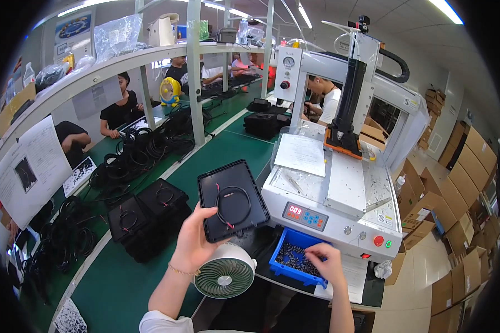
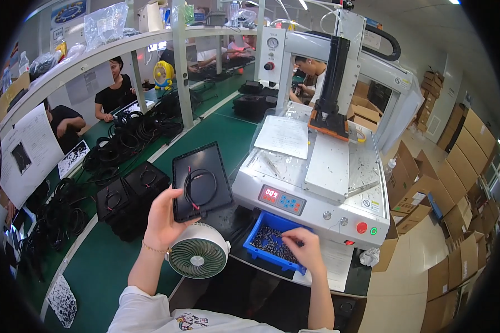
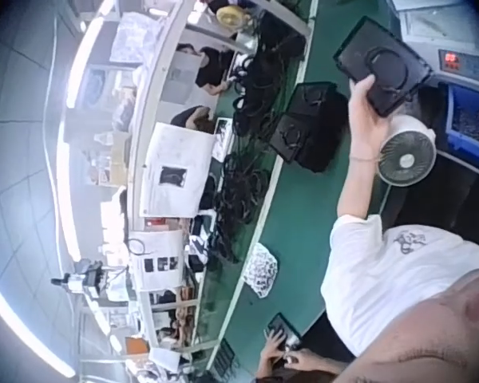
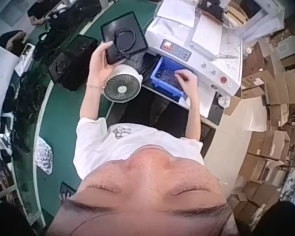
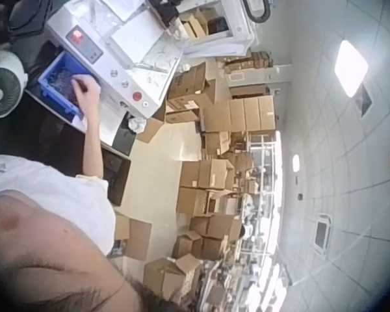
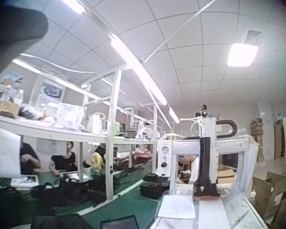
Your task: Assembling electronic components at a workstation using a screw dispenser machine and small screws.
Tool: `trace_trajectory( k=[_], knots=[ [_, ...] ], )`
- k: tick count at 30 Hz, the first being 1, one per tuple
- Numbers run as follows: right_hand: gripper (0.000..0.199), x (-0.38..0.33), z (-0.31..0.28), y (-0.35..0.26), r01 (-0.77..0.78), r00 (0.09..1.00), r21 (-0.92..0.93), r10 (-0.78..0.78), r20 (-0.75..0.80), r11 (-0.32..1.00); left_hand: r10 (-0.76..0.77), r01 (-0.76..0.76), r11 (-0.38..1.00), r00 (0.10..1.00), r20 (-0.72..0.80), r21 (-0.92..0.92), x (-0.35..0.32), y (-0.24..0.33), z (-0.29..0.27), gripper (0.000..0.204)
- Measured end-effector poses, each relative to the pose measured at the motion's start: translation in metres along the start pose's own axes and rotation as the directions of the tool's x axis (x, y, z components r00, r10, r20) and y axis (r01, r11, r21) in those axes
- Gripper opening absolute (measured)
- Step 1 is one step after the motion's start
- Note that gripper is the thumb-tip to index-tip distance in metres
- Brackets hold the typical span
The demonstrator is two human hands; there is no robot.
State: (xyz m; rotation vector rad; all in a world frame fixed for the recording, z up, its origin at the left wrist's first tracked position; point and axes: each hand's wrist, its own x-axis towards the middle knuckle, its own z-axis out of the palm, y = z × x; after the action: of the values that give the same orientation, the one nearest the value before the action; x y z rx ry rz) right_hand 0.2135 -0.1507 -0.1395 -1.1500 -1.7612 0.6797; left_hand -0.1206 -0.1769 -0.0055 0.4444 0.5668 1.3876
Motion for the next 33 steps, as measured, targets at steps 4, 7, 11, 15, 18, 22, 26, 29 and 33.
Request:
trace_trajectory(
  k=[4, 7, 11, 15, 18, 22, 26, 29, 33],
  knots=[
    [0.014, -0.001, -0.014, -0.039, 0.081, 0.985, 0.402, -0.011, -0.173, 0.912, 0.176, -0.178, 0.977, 0.984, 0.026, 0.118, -0.006, -0.030, 0.006, 0.051],
    [0.018, -0.001, -0.020, -0.080, 0.177, 0.970, 0.511, -0.062, -0.234, 0.841, 0.162, -0.169, 0.967, 0.986, 0.048, 0.191, -0.004, -0.044, 0.008, 0.053],
    [0.012, 0.002, -0.011, -0.115, 0.229, 0.971, 0.548, -0.150, -0.186, 0.805, 0.142, -0.153, 0.960, 0.988, 0.063, 0.233, -0.004, -0.061, 0.008, 0.057],
    [0.014, -0.002, -0.007, -0.122, 0.227, 0.973, 0.552, -0.160, -0.168, 0.802, 0.132, -0.160, 0.950, 0.984, 0.121, 0.267, -0.004, -0.075, 0.007, 0.061],
    [0.015, -0.006, -0.002, -0.125, 0.163, 0.985, 0.599, -0.099, -0.139, 0.784, 0.100, -0.136, 0.957, 0.984, 0.147, 0.255, -0.010, -0.076, 0.007, 0.064],
    [0.013, -0.005, 0.001, -0.130, 0.165, 0.986, 0.571, -0.136, -0.093, 0.804, 0.132, -0.169, 0.940, 0.981, 0.140, 0.295, -0.012, -0.083, 0.001, 0.064],
    [0.021, -0.001, 0.002, -0.142, 0.462, 0.882, -0.030, -0.456, 0.123, 0.886, 0.146, -0.193, 0.929, 0.975, 0.167, 0.317, -0.013, -0.085, 0.001, 0.062],
    [0.020, -0.002, 0.010, -0.139, 0.504, 0.858, -0.164, -0.469, 0.210, 0.848, 0.154, -0.203, 0.932, 0.971, 0.182, 0.298, -0.014, -0.087, 0.001, 0.062],
    [0.021, -0.001, 0.015, -0.141, 0.515, 0.850, -0.226, -0.459, 0.257, 0.827, 0.141, -0.191, 0.932, 0.973, 0.180, 0.306, -0.013, -0.090, -0.001, 0.061]
  ],
)
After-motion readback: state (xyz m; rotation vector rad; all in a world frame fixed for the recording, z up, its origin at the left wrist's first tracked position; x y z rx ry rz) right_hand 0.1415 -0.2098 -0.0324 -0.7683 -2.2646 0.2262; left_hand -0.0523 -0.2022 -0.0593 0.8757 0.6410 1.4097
